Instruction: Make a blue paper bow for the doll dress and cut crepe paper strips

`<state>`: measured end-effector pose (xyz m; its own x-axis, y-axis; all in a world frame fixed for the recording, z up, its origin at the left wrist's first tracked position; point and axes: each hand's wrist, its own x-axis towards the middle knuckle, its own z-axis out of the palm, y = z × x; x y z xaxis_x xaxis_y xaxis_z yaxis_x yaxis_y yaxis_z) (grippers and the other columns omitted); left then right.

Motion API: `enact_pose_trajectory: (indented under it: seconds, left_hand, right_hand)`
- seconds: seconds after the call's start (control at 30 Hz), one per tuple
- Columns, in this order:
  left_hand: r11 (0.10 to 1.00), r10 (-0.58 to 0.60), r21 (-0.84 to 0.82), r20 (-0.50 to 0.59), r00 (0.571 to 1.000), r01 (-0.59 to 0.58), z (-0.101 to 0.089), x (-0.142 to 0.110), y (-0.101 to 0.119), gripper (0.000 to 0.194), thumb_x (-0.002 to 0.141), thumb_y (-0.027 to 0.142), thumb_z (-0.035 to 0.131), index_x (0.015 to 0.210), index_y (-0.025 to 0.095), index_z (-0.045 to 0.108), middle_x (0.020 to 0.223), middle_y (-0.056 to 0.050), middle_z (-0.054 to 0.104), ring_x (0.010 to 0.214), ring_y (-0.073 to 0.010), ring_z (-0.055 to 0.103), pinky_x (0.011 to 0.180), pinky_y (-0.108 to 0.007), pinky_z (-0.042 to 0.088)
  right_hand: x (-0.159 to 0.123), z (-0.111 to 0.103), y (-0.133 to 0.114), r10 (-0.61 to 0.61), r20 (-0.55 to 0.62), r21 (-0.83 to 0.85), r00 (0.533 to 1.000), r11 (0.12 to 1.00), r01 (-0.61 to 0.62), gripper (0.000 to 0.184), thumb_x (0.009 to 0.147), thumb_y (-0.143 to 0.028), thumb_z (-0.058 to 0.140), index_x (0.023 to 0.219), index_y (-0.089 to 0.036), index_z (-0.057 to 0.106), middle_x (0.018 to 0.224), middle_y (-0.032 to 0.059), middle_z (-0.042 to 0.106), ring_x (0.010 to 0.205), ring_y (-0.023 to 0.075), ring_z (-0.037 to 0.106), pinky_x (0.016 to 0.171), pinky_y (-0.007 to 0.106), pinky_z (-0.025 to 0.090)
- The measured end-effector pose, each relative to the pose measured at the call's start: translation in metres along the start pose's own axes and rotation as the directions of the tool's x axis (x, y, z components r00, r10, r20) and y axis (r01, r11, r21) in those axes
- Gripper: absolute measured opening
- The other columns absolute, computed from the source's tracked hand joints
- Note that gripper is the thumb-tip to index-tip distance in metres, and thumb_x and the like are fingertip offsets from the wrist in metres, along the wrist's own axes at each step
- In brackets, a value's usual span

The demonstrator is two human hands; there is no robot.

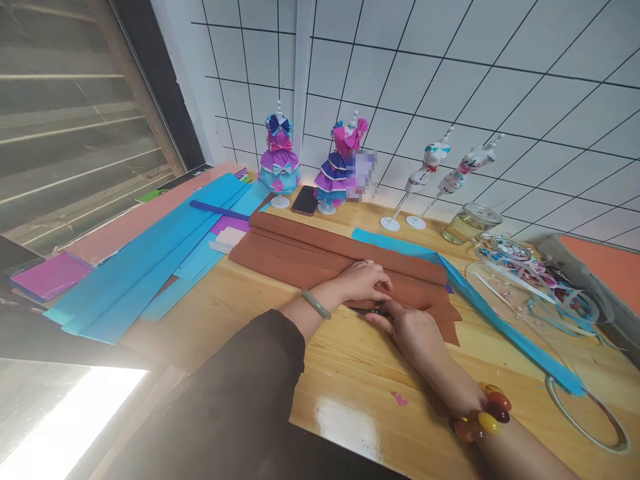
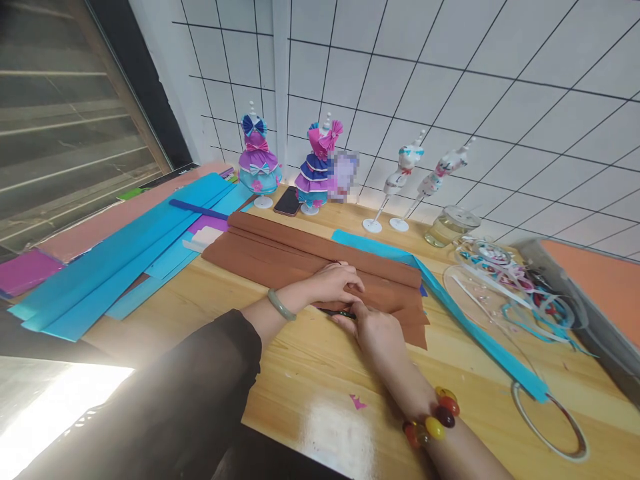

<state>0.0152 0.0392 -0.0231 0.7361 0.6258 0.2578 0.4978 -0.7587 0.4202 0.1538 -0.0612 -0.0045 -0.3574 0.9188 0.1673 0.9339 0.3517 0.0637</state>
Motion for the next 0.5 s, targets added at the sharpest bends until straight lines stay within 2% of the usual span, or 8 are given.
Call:
enact_pose_trajectory:
  seconds: [0.17, 0.3, 0.4, 0.5]
  left_hand:
    - [0.999, 0.032, -0.035, -0.009, 0.999, -0.032, -0.002, -0.001, 0.0, 0.029, 0.074, 0.047, 0.061, 0.091, 0.024, 0.065, 0.087, 0.0, 0.06, 0.087, -0.0157, 0.053, 0.081, -0.026, 0.037]
    - [0.997, 0.051, -0.049, -0.035, 0.998, -0.053, -0.001, -0.001, -0.001, 0.036, 0.074, 0.054, 0.058, 0.09, 0.023, 0.065, 0.083, -0.001, 0.06, 0.083, -0.0146, 0.053, 0.077, -0.025, 0.037]
    - [0.997, 0.046, -0.053, -0.046, 0.998, -0.048, 0.001, 0.0, -0.002, 0.036, 0.073, 0.055, 0.059, 0.089, 0.023, 0.066, 0.083, -0.001, 0.06, 0.082, -0.0145, 0.052, 0.075, -0.025, 0.037]
    - [0.998, 0.027, -0.06, -0.048, 0.998, -0.03, 0.001, 0.0, -0.002, 0.037, 0.072, 0.056, 0.059, 0.089, 0.024, 0.066, 0.082, -0.001, 0.06, 0.083, -0.0152, 0.052, 0.073, -0.024, 0.037]
  right_hand:
    - [-0.006, -0.003, 0.0, 0.015, 0.037, 0.007, 0.999, 1.0, -0.016, 0.054, 0.083, -0.063, 0.032, 0.092, -0.019, 0.061, 0.067, 0.0076, 0.07, 0.059, 0.0241, 0.066, 0.046, 0.028, 0.037]
    - [-0.023, -0.006, 0.01, 0.067, 0.099, 0.078, 0.993, 0.994, -0.075, 0.05, 0.083, -0.061, 0.034, 0.093, -0.021, 0.061, 0.069, 0.0065, 0.07, 0.062, 0.0254, 0.066, 0.05, 0.03, 0.04]
    - [-0.044, -0.012, 0.025, 0.108, 0.127, 0.217, 0.986, 0.967, -0.134, 0.045, 0.079, -0.06, 0.043, 0.093, -0.022, 0.061, 0.077, 0.0065, 0.071, 0.068, 0.0246, 0.066, 0.055, 0.03, 0.044]
    - [-0.063, -0.016, 0.048, 0.162, 0.202, 0.427, 0.966, 0.873, -0.236, 0.041, 0.073, -0.058, 0.053, 0.09, -0.021, 0.06, 0.079, 0.0045, 0.07, 0.066, 0.0208, 0.064, 0.053, 0.026, 0.044]
